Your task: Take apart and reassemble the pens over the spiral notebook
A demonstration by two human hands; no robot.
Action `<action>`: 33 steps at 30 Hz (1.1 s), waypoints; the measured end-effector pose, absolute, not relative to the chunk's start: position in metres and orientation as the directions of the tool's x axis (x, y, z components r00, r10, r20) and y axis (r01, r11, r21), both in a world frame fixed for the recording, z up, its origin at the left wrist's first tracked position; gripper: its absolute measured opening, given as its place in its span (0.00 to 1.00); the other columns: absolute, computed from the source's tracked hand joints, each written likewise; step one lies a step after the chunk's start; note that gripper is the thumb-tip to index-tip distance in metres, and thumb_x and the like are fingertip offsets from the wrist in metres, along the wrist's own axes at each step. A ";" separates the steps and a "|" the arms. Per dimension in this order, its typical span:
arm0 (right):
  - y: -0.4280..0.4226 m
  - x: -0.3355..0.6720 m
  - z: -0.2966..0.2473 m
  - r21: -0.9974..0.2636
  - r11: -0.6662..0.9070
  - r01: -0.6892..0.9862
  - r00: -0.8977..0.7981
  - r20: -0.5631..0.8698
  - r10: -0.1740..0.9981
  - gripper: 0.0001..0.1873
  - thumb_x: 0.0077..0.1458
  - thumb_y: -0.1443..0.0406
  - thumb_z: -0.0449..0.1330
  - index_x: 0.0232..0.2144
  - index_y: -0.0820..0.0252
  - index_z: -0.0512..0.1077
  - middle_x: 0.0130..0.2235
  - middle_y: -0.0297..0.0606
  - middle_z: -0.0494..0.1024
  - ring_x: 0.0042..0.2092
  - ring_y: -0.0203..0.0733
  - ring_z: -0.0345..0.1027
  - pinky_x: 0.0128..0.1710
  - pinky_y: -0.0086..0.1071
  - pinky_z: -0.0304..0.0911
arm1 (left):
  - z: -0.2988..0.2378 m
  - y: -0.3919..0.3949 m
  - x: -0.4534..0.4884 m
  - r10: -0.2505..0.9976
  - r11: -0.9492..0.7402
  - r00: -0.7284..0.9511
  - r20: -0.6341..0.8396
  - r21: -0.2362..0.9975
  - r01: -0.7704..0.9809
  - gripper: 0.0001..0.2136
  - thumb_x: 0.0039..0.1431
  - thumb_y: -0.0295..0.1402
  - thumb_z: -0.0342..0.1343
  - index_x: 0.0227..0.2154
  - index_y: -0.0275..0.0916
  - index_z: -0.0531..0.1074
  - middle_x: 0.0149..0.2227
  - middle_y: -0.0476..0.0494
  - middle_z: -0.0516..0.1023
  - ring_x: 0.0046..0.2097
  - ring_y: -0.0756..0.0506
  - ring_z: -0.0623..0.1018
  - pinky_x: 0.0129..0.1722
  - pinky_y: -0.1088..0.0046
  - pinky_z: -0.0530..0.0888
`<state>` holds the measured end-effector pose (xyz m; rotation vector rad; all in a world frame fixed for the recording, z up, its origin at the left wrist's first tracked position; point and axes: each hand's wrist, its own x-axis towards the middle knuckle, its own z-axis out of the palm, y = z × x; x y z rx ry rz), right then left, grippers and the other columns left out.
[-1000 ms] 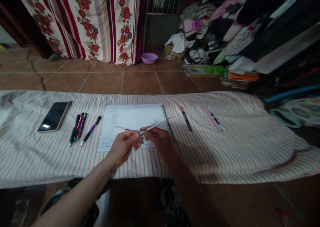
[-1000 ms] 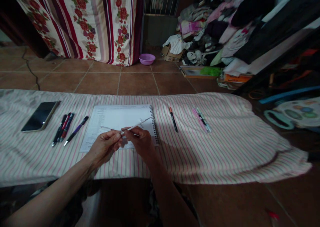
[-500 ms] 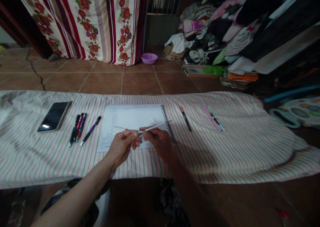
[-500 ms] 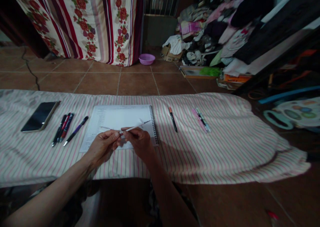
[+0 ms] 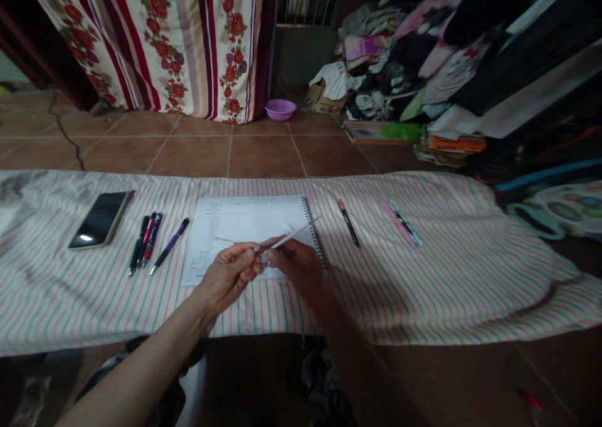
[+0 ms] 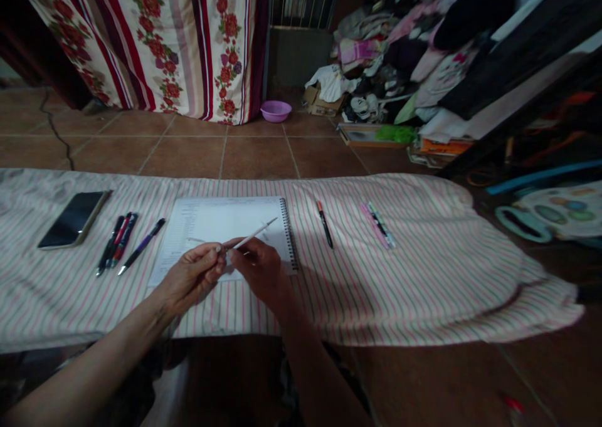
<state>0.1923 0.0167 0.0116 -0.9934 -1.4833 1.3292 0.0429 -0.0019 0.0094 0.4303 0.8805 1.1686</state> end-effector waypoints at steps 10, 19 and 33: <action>0.010 0.188 0.026 -0.982 0.174 -0.074 -0.302 0.189 0.934 0.08 0.48 0.69 0.56 0.31 0.58 0.74 0.25 0.31 0.72 0.28 0.33 0.67 0.29 0.28 0.65 | 0.008 -0.002 0.038 0.932 0.356 0.163 -0.325 0.722 -0.593 0.10 0.35 0.30 0.69 0.24 0.33 0.76 0.21 0.47 0.75 0.23 0.54 0.72 0.24 0.81 0.70; 0.007 0.184 0.025 -0.954 0.300 -0.016 -0.326 0.289 0.900 0.10 0.48 0.71 0.56 0.34 0.58 0.74 0.32 0.36 0.75 0.32 0.36 0.69 0.33 0.31 0.66 | 0.010 -0.002 0.028 0.932 0.363 0.220 -0.289 0.759 -0.540 0.09 0.35 0.30 0.69 0.23 0.36 0.77 0.22 0.47 0.76 0.23 0.55 0.72 0.23 0.82 0.67; 0.007 0.182 0.021 -0.885 0.462 0.062 -0.314 0.422 0.850 0.11 0.47 0.71 0.58 0.35 0.58 0.75 0.31 0.36 0.74 0.30 0.33 0.67 0.29 0.28 0.64 | 0.007 -0.001 0.024 0.939 0.332 0.264 -0.221 0.787 -0.520 0.10 0.37 0.31 0.68 0.27 0.38 0.79 0.25 0.48 0.77 0.25 0.54 0.73 0.24 0.81 0.67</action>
